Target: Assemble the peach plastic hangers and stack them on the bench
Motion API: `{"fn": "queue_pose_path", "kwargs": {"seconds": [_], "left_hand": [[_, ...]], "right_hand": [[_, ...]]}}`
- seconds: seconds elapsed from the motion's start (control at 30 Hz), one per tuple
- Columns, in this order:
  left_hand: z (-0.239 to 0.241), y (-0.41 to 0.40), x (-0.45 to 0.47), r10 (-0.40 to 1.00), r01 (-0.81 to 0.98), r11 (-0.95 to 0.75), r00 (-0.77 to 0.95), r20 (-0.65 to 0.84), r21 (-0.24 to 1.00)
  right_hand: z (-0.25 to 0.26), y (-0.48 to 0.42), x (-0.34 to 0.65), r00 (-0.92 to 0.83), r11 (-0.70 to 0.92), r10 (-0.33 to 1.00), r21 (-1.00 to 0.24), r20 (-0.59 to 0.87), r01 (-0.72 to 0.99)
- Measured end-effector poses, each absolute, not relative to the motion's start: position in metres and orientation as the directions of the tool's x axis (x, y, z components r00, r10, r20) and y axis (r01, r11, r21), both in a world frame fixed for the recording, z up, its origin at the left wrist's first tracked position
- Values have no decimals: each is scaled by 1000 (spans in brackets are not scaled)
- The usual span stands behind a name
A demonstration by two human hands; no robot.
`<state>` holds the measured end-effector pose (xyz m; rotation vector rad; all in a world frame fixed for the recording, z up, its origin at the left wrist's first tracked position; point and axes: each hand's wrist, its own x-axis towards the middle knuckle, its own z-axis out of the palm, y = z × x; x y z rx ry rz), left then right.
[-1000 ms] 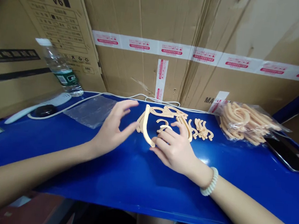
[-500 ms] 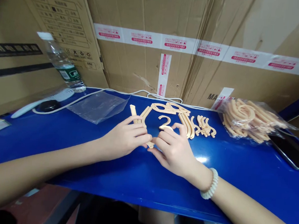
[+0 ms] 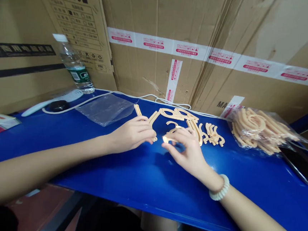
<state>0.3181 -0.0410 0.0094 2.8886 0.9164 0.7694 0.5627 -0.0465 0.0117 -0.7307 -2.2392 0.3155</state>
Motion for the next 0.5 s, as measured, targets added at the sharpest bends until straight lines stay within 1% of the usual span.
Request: {"fn": "queue_pose_path", "kwargs": {"seconds": [0.07,0.13,0.23,0.3,0.37,0.5], "left_hand": [[6,-31,313,527,519,-840,714,461,156],[3,-21,307,511,536,-840,723,464,90],[-3,-8,297,534,597,-802,735,418,-26],[-6,-1,291,565,628,-776,733,379,-59],[-9,2,286,583,631,-776,731,354,-26],[-12,2,284,602,596,-791,716,353,141]], "right_hand": [[10,-41,565,-561,804,594,-439,577,400],[8,-37,566,-566,801,599,-444,567,403],[5,-32,568,-582,805,593,-392,557,445],[4,-29,571,-585,806,588,-353,558,474],[3,-25,573,-580,800,593,-328,558,502],[2,-19,578,-579,780,611,-285,540,557]]}}
